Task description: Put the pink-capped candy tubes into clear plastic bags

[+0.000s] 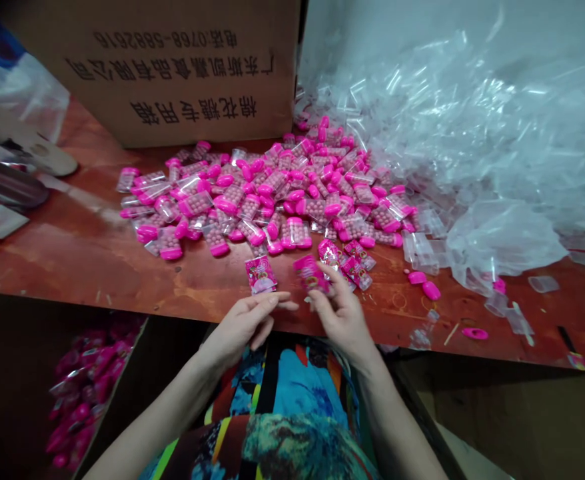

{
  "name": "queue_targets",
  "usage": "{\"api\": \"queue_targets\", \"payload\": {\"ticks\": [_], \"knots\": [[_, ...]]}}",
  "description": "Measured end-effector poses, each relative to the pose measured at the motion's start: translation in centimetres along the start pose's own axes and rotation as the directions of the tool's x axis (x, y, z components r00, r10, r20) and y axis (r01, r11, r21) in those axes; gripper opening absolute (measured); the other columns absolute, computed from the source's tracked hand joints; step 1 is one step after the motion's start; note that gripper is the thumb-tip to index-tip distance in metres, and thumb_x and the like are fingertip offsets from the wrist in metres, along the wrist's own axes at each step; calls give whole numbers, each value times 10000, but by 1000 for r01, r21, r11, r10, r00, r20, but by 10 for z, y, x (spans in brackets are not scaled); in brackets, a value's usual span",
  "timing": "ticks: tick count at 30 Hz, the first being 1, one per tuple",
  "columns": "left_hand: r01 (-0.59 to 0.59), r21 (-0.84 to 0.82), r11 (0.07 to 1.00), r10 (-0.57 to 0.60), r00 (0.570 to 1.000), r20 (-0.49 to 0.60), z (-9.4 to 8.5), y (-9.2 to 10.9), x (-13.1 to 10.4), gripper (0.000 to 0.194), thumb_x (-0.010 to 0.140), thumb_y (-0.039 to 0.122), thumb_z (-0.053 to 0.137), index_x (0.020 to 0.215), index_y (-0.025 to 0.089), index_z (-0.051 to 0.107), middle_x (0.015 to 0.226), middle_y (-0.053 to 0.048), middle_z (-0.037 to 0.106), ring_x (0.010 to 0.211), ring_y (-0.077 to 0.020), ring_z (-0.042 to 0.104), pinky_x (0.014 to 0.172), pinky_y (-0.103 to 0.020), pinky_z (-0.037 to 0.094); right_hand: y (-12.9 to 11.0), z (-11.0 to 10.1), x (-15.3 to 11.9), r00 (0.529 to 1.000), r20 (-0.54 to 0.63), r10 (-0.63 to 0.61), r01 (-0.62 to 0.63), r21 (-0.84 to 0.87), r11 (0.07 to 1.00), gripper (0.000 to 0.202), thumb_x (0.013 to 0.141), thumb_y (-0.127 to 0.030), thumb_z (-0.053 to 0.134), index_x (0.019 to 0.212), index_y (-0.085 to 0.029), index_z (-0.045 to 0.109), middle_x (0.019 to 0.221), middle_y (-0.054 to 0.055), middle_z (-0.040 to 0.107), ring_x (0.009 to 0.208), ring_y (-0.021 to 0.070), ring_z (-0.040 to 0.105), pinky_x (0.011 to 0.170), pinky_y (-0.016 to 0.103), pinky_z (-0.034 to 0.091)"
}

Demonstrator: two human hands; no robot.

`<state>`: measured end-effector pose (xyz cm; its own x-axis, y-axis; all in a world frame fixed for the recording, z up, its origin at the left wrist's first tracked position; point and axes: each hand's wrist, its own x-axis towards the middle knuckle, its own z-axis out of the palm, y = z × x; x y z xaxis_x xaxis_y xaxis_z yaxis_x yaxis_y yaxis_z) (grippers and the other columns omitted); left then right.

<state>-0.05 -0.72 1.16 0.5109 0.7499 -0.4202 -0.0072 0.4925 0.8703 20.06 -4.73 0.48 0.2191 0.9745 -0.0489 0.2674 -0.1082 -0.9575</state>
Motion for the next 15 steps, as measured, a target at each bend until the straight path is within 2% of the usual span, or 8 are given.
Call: {"api": "queue_targets", "payload": {"ticks": [1, 3, 5, 6, 8, 10, 13, 15], "knots": [[-94, 139, 986, 109, 988, -106, -4, 0, 0, 326, 952, 435, 527, 948, 176, 724, 819, -49, 734, 495, -98, 539, 505, -234, 424, 1, -12, 1, 992, -116, -56, 38, -157, 987, 560, 932, -441, 600, 1435, -228, 479, 731, -11, 626, 597, 150, 577, 564, 268, 471], [-237, 462, 855, 379, 893, -243, -13, -1, 3, 282, 961, 350, 517, 998, 183, 740, 1053, -90, 751, 822, -178, 688, 763, -286, 528, 5, -31, 3, 961, -241, -135, 15, -441, 898, 633, 905, -471, 628, 1461, -214, 470, 666, -22, 605, 537, 163, 558, 534, 276, 441], [-232, 729, 644, 544, 809, -222, -21, -7, 9, 304, 966, 274, 492, 1155, 201, 719, 1277, -108, 692, 1036, -232, 686, 894, -332, 523, 7, -35, 3, 953, -251, -171, -11, -592, 806, 684, 905, -491, 619, 1494, -195, 436, 596, -38, 569, 491, 175, 548, 522, 282, 424], [-187, 820, 540, 565, 803, -189, -24, -11, 13, 341, 968, 253, 479, 1232, 213, 691, 1355, -111, 649, 1030, -240, 696, 870, -338, 537, 8, -31, 3, 957, -228, -181, 0, -620, 784, 679, 919, -490, 599, 1500, -185, 428, 580, -37, 565, 484, 184, 554, 529, 288, 430], [-89, 925, 368, 545, 827, -138, -27, -19, 19, 381, 972, 238, 469, 1301, 224, 661, 1423, -116, 598, 915, -242, 729, 750, -332, 563, 6, -16, 5, 964, -168, -207, 58, -624, 779, 587, 960, -458, 543, 1473, -181, 471, 600, -8, 613, 502, 203, 589, 561, 307, 458], [-34, 966, 258, 536, 836, -114, -27, -27, 23, 380, 974, 233, 466, 1296, 223, 668, 1417, -117, 599, 828, -240, 740, 672, -324, 560, 3, 3, 14, 960, -94, -265, 157, -602, 783, 452, 990, -407, 495, 1389, -207, 567, 743, 56, 716, 612, 230, 667, 647, 333, 504], [-42, 976, 214, 567, 818, -90, -26, -32, 24, 359, 972, 221, 472, 1255, 234, 693, 1403, -108, 610, 853, -248, 744, 683, -321, 560, -3, 27, 46, 921, 1, -389, 323, -560, 763, 353, 1018, -330, 427, 1272, -230, 651, 1097, 110, 746, 944, 264, 712, 868, 373, 518], [-67, 969, 239, 582, 808, -88, -25, -32, 24, 333, 972, 228, 481, 1207, 239, 717, 1386, -105, 626, 874, -249, 744, 709, -323, 565, -7, 37, 75, 915, -40, -401, 298, -604, 739, 359, 1027, -308, 395, 1244, -195, 658, 1150, 130, 723, 1023, 280, 682, 915, 398, 497]]}}
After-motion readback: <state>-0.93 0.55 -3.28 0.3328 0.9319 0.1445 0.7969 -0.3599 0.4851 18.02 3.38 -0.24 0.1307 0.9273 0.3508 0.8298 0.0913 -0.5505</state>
